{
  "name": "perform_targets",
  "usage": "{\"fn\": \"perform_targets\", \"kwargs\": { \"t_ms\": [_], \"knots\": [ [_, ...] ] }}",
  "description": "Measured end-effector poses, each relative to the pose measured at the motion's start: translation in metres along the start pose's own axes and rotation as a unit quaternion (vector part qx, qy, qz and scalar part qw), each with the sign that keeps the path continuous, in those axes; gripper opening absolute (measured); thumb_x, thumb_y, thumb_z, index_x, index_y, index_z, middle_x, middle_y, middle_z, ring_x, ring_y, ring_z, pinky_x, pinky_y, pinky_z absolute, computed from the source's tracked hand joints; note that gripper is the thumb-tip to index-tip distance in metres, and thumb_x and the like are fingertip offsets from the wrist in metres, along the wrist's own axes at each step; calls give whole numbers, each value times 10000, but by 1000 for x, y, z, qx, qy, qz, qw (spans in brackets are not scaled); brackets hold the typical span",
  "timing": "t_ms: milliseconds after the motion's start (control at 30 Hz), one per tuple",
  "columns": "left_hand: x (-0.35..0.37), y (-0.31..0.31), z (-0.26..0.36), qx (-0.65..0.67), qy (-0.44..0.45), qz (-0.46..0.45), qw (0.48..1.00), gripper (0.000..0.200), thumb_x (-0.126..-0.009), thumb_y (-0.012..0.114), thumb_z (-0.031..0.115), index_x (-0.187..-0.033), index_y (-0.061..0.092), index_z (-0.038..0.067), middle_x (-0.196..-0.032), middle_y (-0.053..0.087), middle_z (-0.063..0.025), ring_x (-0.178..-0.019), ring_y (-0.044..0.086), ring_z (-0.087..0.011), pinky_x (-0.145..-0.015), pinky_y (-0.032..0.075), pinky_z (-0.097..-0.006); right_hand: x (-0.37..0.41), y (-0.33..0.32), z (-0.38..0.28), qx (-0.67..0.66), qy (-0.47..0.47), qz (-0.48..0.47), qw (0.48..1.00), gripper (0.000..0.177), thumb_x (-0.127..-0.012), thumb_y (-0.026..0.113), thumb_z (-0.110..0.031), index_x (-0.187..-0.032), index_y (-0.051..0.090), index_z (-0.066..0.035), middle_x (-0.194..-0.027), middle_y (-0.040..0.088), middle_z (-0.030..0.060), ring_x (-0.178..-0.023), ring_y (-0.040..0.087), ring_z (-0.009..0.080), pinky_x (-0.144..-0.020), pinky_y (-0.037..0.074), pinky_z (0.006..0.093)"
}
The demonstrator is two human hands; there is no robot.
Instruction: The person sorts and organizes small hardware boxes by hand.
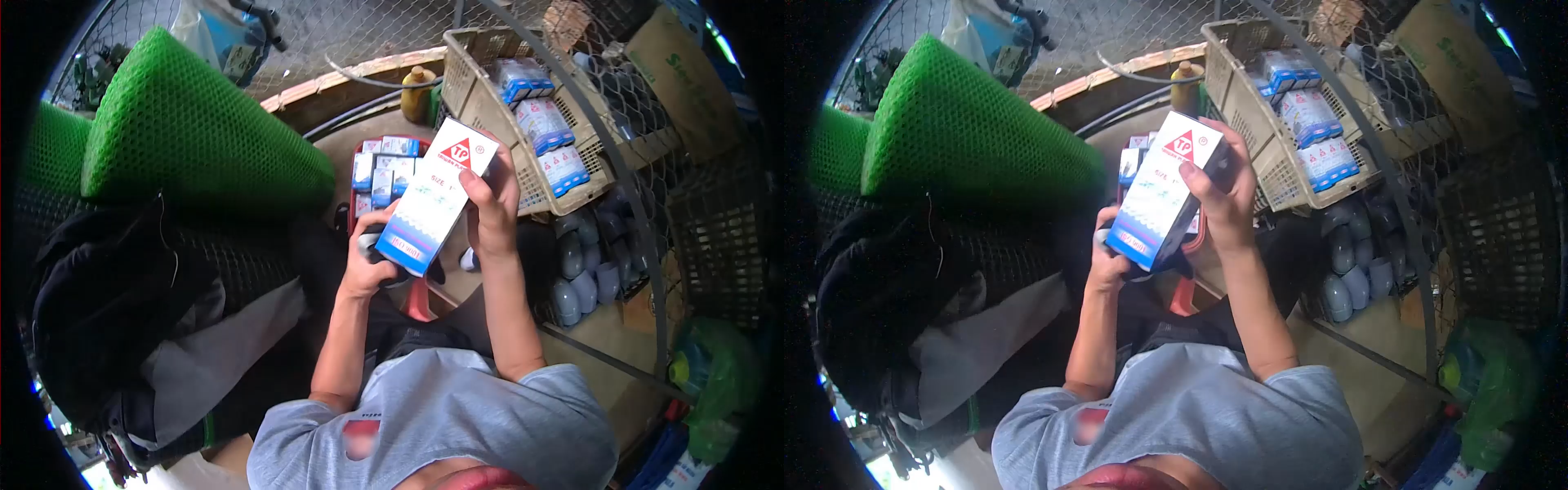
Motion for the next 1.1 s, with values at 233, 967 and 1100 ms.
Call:
{"fn": "perform_targets", "kwargs": {
  "t_ms": [233, 967, 1100],
  "knots": [
    [32, -1, -33, -48, -81, 113, 989, 688, -597, 825, -93, -1269, 678, -106, -1350, 667, -199, -1251, 621, -260, -1142, 420, -399, 45, -55, 74, 21, 51, 93, 994, 580, -909, 682, -181, -1409, 428, -33, -1313, 587, 170, -1223, 638, 355, -1072, 493, 466],
    [-2, -215, -251, -504, -377, 163, 760, 651, -802, 861, 418, -1291, 683, 28, -1254, 724, -119, -1158, 674, -222, -1004, 514, -369, 92, -181, 132, 40, 189, 357, 914, 431, -944, 690, -272, -1303, 535, -91, -1307, 566, 100, -1261, 538, 244, -1040, 457, 464],
    [50, -307, -353, -314, -434, 433, 725, 1111, -712, 889, 442, -1586, 333, 37, -1506, 534, -232, -1355, 567, -335, -1127, 463, -412, 92, -178, 124, 92, 221, 349, 906, 513, -941, 706, -218, -1374, 469, -77, -1345, 541, 104, -1269, 535, 246, -1013, 486, 439]
  ]
}}
Point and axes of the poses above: each hand's wrist, its own x-axis away from the middle knuckle, its own y-axis out of the palm, z = x × y, the point moved 6 cm from there along -x, towards the middle knuckle
